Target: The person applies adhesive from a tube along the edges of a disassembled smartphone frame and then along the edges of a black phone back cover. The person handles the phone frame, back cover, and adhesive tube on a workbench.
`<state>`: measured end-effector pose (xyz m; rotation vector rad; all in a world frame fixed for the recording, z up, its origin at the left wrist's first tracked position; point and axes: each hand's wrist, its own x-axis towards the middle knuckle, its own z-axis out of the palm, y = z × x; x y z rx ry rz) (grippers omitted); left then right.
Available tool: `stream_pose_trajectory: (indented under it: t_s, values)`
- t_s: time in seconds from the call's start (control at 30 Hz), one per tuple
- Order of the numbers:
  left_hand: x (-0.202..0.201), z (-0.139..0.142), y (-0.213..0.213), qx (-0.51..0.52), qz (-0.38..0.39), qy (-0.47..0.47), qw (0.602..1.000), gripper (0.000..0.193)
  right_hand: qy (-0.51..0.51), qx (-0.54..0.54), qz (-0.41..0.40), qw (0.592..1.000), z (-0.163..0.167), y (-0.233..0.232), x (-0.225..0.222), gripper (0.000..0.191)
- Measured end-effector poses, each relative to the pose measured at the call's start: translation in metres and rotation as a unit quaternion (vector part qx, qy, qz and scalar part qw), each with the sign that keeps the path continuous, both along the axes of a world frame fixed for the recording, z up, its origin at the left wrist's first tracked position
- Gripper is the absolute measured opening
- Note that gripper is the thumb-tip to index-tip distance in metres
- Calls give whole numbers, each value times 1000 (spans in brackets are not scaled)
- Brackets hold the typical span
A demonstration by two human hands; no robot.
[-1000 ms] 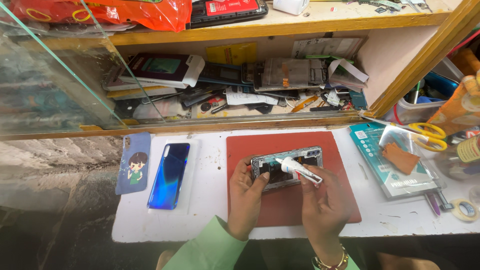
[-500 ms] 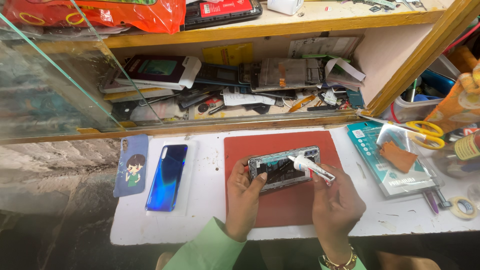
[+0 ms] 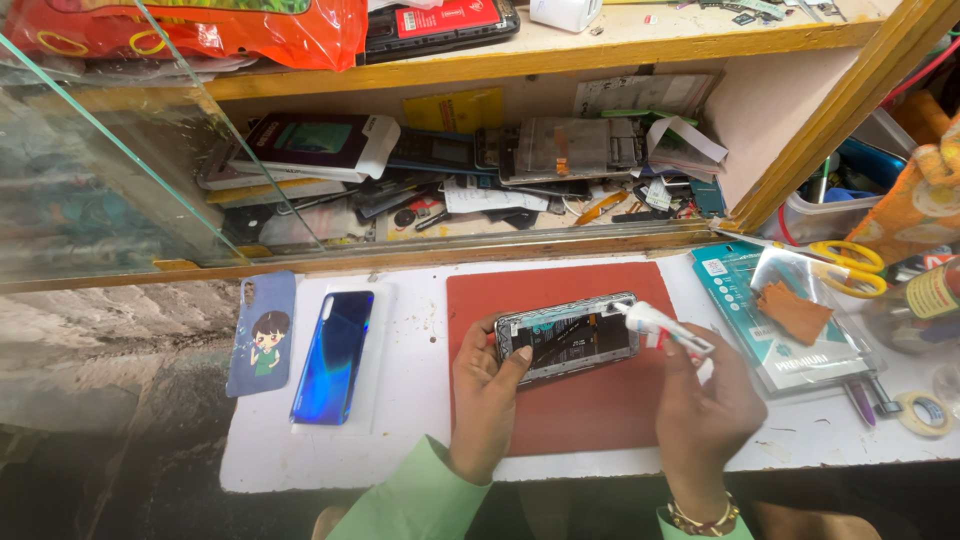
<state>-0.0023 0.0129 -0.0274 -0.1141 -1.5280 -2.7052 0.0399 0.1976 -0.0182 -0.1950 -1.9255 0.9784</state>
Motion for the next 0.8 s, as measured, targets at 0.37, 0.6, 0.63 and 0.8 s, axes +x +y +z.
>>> stream_pose_trajectory:
  t_s: [0.37, 0.6, 0.63, 0.8]
  values:
    - [-6, 1, -2, -2, -30, -31, 999, 50, 29, -559, 335, 758, -1, 31, -6, 33]
    - [-22, 21, -22, -128, -182, -157, 962, 73, 15, -580, 344, 739, 2, 31, -7, 34]
    - [-25, 21, -22, -149, -202, -170, 953, 73, 9, -584, 335, 739, 1, 32, -8, 35]
    - [-51, 16, -15, -221, -242, -181, 927, 65, -2, -608, 335, 720, -5, 32, -19, 33]
